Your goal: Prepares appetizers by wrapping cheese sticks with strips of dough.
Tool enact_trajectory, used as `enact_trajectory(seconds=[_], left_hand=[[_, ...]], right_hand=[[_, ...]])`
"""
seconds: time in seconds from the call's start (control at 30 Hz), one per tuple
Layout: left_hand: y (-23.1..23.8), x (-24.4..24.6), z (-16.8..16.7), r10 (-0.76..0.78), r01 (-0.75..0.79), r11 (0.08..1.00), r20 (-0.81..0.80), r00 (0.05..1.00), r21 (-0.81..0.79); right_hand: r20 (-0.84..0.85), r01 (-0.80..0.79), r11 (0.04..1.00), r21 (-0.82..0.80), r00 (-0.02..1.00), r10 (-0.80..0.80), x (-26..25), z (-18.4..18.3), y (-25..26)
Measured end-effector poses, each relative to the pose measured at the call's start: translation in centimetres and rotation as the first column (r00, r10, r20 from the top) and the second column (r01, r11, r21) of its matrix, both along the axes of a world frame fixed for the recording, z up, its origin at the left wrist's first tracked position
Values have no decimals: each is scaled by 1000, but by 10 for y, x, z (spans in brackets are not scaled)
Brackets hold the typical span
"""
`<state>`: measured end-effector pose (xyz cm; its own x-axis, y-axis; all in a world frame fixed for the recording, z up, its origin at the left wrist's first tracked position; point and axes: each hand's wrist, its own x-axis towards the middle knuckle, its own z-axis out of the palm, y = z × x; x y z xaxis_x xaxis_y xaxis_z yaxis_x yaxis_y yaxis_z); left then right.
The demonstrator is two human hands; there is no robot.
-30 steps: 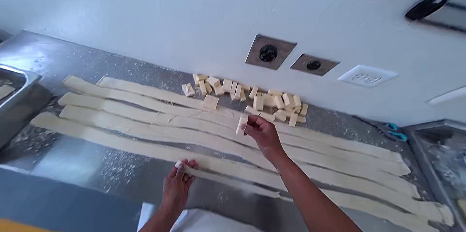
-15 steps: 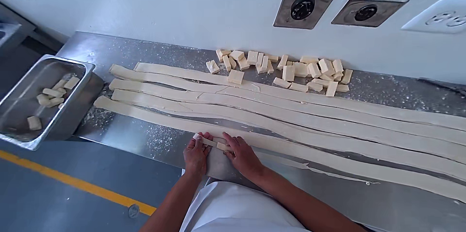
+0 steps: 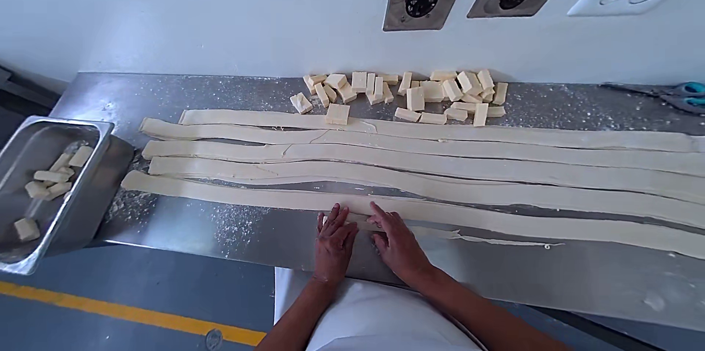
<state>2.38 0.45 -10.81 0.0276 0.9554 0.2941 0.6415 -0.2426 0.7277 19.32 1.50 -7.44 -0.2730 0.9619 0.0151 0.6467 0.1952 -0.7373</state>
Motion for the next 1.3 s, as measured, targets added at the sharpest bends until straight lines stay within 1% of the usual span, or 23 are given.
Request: enact_trajectory(seconds=[0.03, 0.07, 0.1, 0.13, 0.17, 0.2, 0.23, 0.27, 0.3, 0.37, 0.43, 0.47, 0.5, 0.57, 0.67, 0.73, 0.83, 0.9, 0.97, 1.07, 1.13, 1.23, 1.3], left_hand=[[1, -1, 3, 22, -22, 1000, 18, 1000, 7], [2, -4, 9, 45, -46, 999, 44, 998, 15], [1, -8, 17, 63, -66, 997, 76, 995, 31], [0, -14, 27, 75, -82, 995, 99, 992, 61], [-1, -22, 38, 79, -90, 991, 115, 990, 95], [-3, -30, 48, 83, -99, 986, 117, 990, 132], [-4, -38, 56, 93, -109, 981, 102, 990, 163], [-3, -46, 60, 110, -122, 974, 71, 991, 193], [0, -54, 59, 136, -139, 967, 30, 990, 214], [6, -73, 46, 183, -167, 967, -67, 981, 192], [7, -86, 28, 185, -171, 981, -171, 968, 96], [4, -90, 21, 160, -154, 987, -218, 963, 48], [0, -92, 19, 123, -124, 992, -257, 958, 11], [-8, -91, 23, 59, -65, 998, -325, 944, -9], [-15, -93, 35, -11, -3, 999, -393, 919, -37], [-10, -97, 37, -38, 16, 998, -342, 939, -67], [-9, -97, 26, 8, -33, 994, -233, 972, -103], [-12, -94, 16, -18, -7, 995, -245, 969, -103], [-17, -86, 6, -40, 28, 999, -275, 961, -45], [-12, -83, 1, 13, -2, 999, -259, 966, 43], [-11, -85, 3, 55, -42, 998, -256, 965, 53], [-18, -83, 13, -42, 40, 999, -269, 962, -13], [-15, -90, 19, -47, 32, 998, -248, 968, -62]], right_hand=[[-27, -23, 1000, -3, 999, 22, -1, 0, 3], [-63, -79, 996, -37, 995, 77, -5, 1, 10], [-116, -164, 981, -106, 982, 152, -10, 5, 20], [-189, -264, 943, -204, 955, 227, -17, 11, 32], [-277, -352, 883, -310, 922, 270, -25, 17, 44], [-351, -412, 814, -408, 895, 277, -34, 23, 55], [-390, -453, 748, -485, 878, 279, -42, 27, 63], [-387, -478, 695, -537, 872, 300, -46, 31, 71], [-352, -484, 674, -558, 874, 336, -46, 35, 77], [-239, -445, 713, -542, 895, 377, -36, 38, 83], [-130, -377, 742, -555, 920, 370, -16, 42, 81], [-89, -346, 737, -580, 927, 366, -6, 46, 77], [-63, -319, 727, -608, 932, 357, 3, 50, 72], [-45, -284, 688, -668, 938, 344, 16, 61, 59], [-102, -302, 614, -729, 935, 339, 25, 64, 36], [-165, -329, 597, -732, 935, 313, 28, 60, 23], [-263, -324, 626, -710, 946, 191, 28, 52, 8], [-312, -320, 629, -708, 942, 127, 29, 49, 4], [-334, -322, 614, -721, 937, 100, 31, 48, 0], [-330, -327, 603, -728, 938, 110, 33, 49, -1], [-317, -319, 626, -712, 941, 119, 35, 48, -2], [-294, -327, 660, -676, 941, 165, 38, 47, -5], [-267, -354, 667, -655, 935, 234, 38, 48, -5]])
